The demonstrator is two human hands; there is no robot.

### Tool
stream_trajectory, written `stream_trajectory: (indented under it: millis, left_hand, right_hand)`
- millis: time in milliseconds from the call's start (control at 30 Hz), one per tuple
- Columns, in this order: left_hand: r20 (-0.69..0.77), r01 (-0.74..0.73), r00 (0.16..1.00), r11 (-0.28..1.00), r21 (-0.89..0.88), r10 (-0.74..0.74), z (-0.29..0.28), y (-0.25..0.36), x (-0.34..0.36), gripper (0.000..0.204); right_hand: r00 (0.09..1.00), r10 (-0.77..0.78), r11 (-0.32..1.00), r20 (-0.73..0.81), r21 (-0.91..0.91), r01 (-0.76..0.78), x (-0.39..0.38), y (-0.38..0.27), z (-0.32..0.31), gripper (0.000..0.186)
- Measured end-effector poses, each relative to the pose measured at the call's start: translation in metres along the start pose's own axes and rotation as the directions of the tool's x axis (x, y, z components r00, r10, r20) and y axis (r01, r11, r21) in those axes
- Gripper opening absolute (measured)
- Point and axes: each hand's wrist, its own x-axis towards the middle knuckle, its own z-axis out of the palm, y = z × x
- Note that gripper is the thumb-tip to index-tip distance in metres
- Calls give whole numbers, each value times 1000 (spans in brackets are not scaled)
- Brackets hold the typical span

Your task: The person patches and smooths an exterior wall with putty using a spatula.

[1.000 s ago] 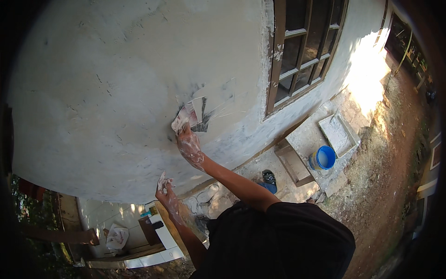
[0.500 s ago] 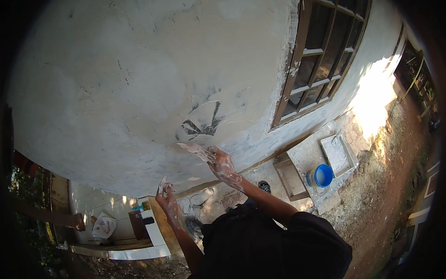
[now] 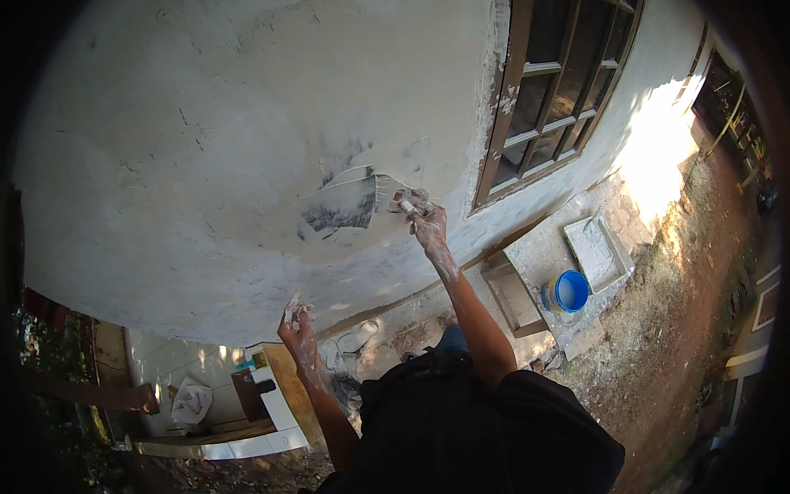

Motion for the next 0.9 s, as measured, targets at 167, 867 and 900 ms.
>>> stream_trajectory:
  millis: [167,867,900]
  left_hand:
    - [-25,47,999,999,-26,-48,-1,3,-1,33]
    - [1,67,998,996,-61,-67,1,9,-13,34]
    - [-3,44,999,995,-90,-45,4,11,-12,34]
  right_hand:
    - [977,-162,937,-136,291,196,-43,-13,-24,19]
    - [838,-524,849,151,7,529,-59,-57,62,28]
    - [841,-521,850,144,4,526,-43,-56,60,28]
